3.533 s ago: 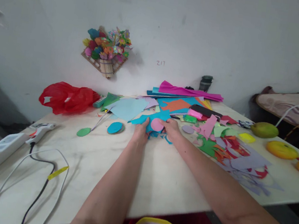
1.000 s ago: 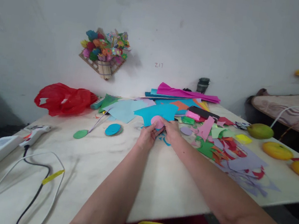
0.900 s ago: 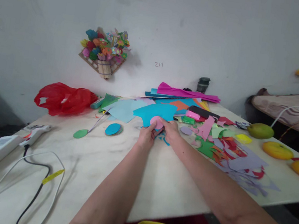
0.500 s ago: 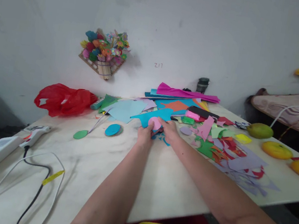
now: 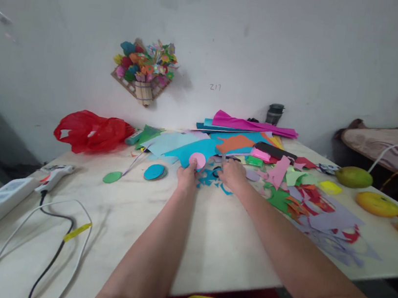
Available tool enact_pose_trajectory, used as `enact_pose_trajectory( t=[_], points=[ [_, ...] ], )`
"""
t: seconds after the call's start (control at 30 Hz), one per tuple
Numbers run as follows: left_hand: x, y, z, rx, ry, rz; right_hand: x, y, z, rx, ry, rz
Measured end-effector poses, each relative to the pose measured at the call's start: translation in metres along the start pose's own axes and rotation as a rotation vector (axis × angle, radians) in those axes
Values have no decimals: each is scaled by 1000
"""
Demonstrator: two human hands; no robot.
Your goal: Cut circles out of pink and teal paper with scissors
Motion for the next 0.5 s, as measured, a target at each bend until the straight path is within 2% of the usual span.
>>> enact_pose_trajectory(
  t=[0.17,0.33,0.5],
  points=[
    [-2,-2,2,-9,-21,-28,1,1,4,20,53,-47],
    [-2,-3,2,0,-3,0,-4,-4,0,80,-7,-111],
    [-1,-5,3,-3,-17,-20,-8,-8,-2,65,-21,-113]
  ],
)
Point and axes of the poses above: each hand's wrist, its own y-axis away from the middle knuckle, its own z-axis out of the back of the hand, x = y × z, the point moved 3 cm from there along -y, towards the middle knuckle, and after that the axes turned 2 degrees about -z, right-handed, at the moved point
